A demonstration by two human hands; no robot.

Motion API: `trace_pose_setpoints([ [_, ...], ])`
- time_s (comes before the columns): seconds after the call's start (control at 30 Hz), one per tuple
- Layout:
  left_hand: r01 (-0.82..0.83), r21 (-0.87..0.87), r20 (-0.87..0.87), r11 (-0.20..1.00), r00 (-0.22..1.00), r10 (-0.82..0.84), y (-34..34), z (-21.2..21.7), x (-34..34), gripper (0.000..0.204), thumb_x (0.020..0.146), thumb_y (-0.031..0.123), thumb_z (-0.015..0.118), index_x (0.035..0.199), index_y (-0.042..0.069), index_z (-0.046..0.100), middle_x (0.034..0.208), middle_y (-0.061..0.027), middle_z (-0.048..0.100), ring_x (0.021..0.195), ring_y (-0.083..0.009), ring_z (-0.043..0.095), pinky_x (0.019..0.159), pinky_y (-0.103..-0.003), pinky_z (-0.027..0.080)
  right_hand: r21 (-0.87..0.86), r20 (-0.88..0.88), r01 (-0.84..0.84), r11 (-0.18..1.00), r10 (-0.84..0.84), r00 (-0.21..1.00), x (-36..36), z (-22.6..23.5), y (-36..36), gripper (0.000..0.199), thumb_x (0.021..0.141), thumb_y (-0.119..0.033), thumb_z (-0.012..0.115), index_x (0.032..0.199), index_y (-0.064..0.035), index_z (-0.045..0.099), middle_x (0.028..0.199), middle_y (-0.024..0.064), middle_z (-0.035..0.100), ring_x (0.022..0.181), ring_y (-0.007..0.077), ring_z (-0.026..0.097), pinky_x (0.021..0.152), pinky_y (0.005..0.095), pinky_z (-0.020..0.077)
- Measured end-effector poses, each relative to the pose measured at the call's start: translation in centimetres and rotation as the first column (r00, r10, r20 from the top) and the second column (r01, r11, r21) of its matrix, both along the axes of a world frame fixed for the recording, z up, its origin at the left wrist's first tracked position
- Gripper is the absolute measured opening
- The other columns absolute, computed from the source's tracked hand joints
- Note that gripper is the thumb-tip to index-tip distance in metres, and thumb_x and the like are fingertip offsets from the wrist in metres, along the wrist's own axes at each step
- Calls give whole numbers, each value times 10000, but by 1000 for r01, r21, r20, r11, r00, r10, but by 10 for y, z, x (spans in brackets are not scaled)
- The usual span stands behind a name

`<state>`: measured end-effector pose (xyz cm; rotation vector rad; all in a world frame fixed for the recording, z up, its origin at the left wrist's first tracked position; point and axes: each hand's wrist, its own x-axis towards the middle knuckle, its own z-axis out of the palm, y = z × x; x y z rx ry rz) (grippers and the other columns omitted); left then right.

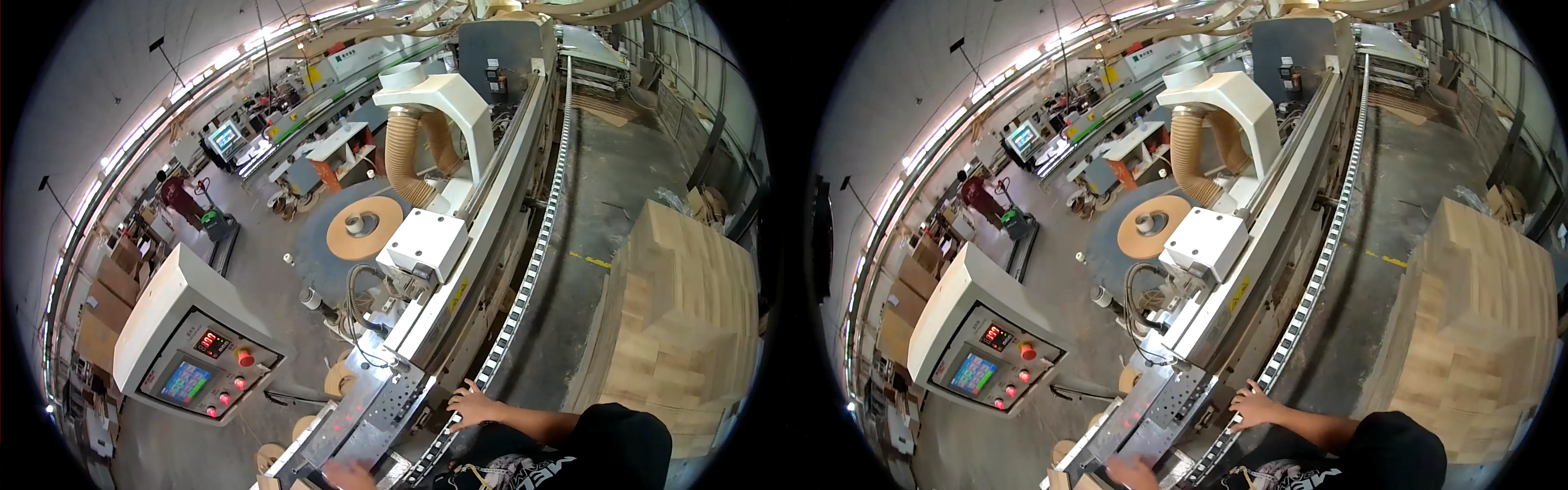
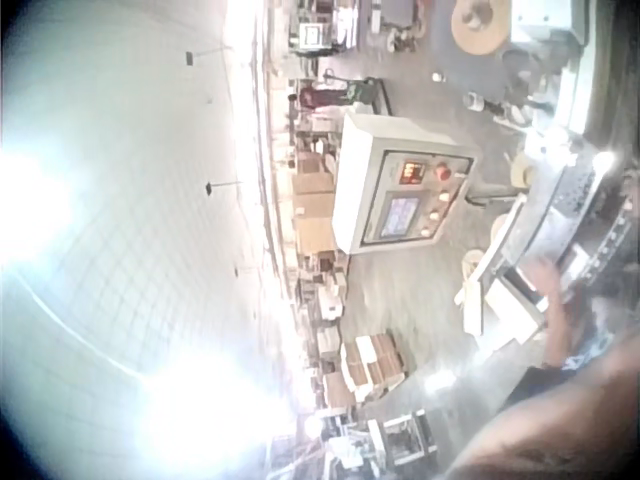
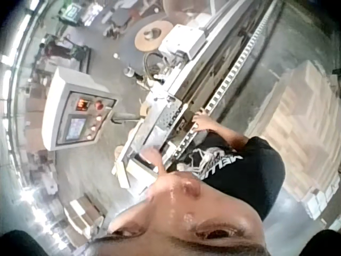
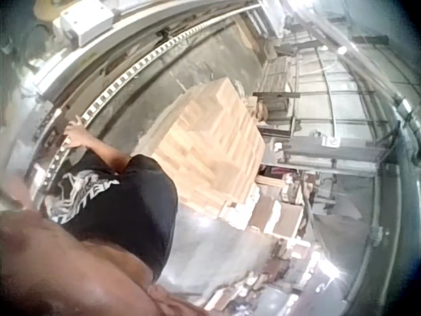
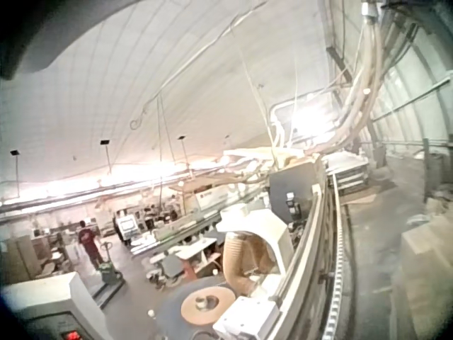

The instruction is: The person feeds wooden blocks into an industrial woodworking machine by hand and then stacks the processed blocks onto a wooden pile on the floor.

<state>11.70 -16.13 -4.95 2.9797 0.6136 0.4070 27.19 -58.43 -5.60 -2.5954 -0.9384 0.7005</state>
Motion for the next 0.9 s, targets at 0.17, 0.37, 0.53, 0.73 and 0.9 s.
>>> trace_pose_setpoints([
  [0.17,-87,-285,309,955,934,177,-1,152,-5,845,950,539,687,1512,-79,561,1455,-390,600,1407,-561,505,1176,-587,417,70,86,67,995,-73,994,-5,-6,-4,995,847,-881,667,1514,-144,668,1512,103,662,1546,328,445,1307,678,78],
  [0.37,50,-134,1,990,999,-50,-4,60,25,860,937,546,702,1520,-69,556,1462,-392,591,1399,-563,510,1172,-591,419,43,80,73,996,-77,994,-3,-15,4,1009,812,-879,701,1499,-140,681,1501,110,668,1518,333,467,1304,668,100],
  [0.53,150,-132,-102,980,981,-164,-21,30,51,873,926,551,715,1527,-60,552,1469,-394,584,1393,-565,514,1168,-594,421,35,60,120,992,-122,991,-4,-15,9,1045,748,-890,737,1479,-145,697,1483,109,676,1511,334,472,1312,644,115],
  [0.73,215,-137,-144,967,961,-234,-30,23,67,889,912,557,730,1535,-50,547,1476,-396,576,1386,-568,519,1164,-598,423,46,14,146,988,-147,989,-4,-11,9,1088,708,-898,759,1494,-150,684,1480,109,677,1513,343,468,1315,639,96],
  [0.9,228,-129,-169,965,954,-248,-28,26,67,903,901,563,742,1542,-42,543,1482,-397,569,1380,-570,523,1161,-601,425,51,17,153,987,-154,988,-5,-14,11,1099,694,-889,776,1506,-156,674,1484,112,676,1517,345,463,1319,632,81],
])
